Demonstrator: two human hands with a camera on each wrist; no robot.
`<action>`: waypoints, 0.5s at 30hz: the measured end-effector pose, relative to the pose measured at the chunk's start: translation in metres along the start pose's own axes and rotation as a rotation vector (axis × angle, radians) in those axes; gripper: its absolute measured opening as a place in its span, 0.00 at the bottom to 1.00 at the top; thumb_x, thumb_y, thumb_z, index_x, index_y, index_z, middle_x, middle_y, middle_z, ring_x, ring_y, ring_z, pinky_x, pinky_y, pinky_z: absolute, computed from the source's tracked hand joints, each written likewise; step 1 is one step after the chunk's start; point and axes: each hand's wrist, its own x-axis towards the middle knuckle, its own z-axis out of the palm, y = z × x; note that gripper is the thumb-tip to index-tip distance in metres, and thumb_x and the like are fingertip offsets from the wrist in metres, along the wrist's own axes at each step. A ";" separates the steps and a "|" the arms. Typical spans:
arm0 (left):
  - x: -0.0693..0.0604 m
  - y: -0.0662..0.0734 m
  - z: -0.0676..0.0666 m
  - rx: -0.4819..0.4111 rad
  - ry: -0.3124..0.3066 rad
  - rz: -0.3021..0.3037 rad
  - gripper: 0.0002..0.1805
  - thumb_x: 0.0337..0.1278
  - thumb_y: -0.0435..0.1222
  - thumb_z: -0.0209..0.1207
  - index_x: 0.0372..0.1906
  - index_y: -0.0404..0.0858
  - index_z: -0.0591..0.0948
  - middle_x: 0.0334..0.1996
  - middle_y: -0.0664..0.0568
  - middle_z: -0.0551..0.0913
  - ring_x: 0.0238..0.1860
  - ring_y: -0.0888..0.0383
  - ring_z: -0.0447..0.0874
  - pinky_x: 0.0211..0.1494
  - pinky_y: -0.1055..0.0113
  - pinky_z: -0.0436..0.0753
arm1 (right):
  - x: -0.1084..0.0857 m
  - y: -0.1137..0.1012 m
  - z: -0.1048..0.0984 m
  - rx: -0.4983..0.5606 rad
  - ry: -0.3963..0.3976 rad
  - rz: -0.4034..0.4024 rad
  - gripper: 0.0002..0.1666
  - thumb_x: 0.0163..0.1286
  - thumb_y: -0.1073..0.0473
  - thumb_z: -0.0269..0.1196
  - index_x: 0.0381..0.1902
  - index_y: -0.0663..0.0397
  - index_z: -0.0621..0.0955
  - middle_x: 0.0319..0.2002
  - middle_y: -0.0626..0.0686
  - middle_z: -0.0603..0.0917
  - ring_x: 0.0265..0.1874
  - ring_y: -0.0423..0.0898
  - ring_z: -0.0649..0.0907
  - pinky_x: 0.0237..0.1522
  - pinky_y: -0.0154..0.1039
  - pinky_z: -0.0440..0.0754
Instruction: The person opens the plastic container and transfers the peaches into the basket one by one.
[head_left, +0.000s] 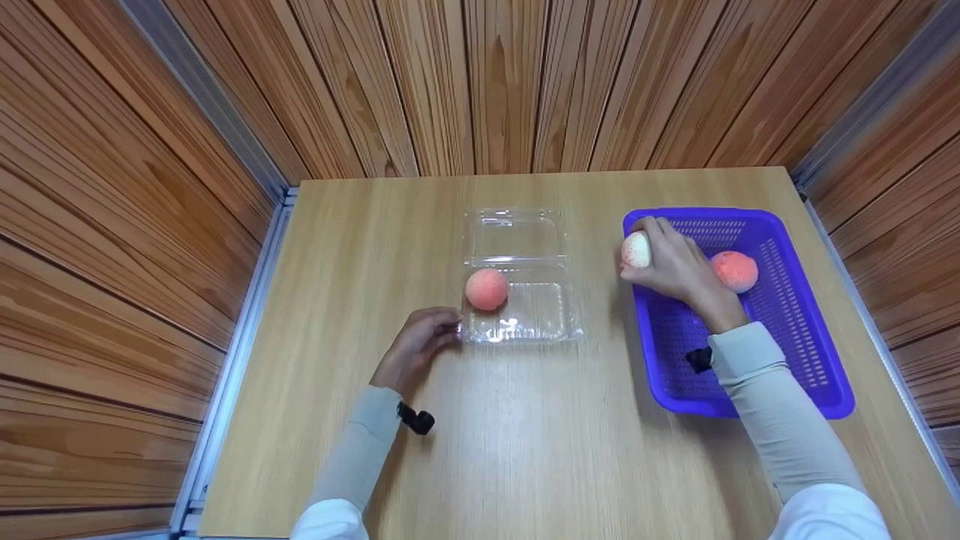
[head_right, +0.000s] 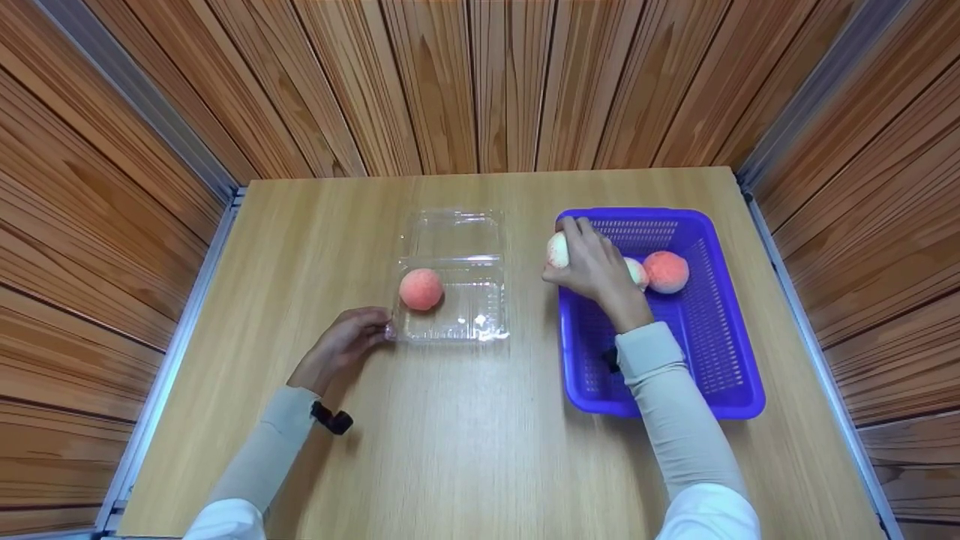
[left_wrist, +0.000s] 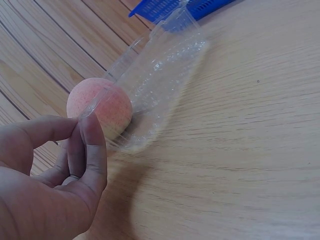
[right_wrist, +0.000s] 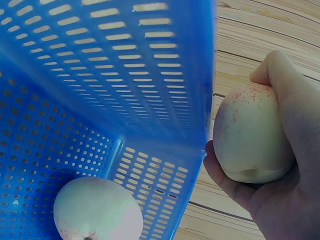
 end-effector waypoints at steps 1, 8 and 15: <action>0.000 0.000 0.000 0.001 0.001 -0.002 0.15 0.72 0.27 0.59 0.57 0.20 0.82 0.45 0.41 0.87 0.40 0.57 0.86 0.48 0.66 0.89 | 0.000 0.001 0.000 0.000 -0.003 0.009 0.37 0.56 0.52 0.74 0.60 0.59 0.75 0.48 0.63 0.79 0.40 0.62 0.82 0.40 0.61 0.81; -0.001 0.001 -0.001 -0.003 -0.007 -0.003 0.15 0.72 0.27 0.58 0.57 0.21 0.82 0.47 0.39 0.86 0.42 0.56 0.87 0.50 0.65 0.89 | 0.000 0.006 -0.004 0.011 -0.022 0.050 0.38 0.58 0.52 0.74 0.62 0.59 0.74 0.50 0.63 0.79 0.43 0.63 0.81 0.43 0.62 0.81; -0.002 0.001 -0.001 -0.026 -0.012 -0.002 0.16 0.71 0.26 0.59 0.57 0.20 0.81 0.46 0.39 0.86 0.42 0.54 0.86 0.50 0.64 0.89 | 0.001 0.013 -0.007 0.022 -0.045 0.085 0.39 0.59 0.51 0.74 0.64 0.59 0.73 0.51 0.63 0.78 0.45 0.63 0.81 0.45 0.62 0.80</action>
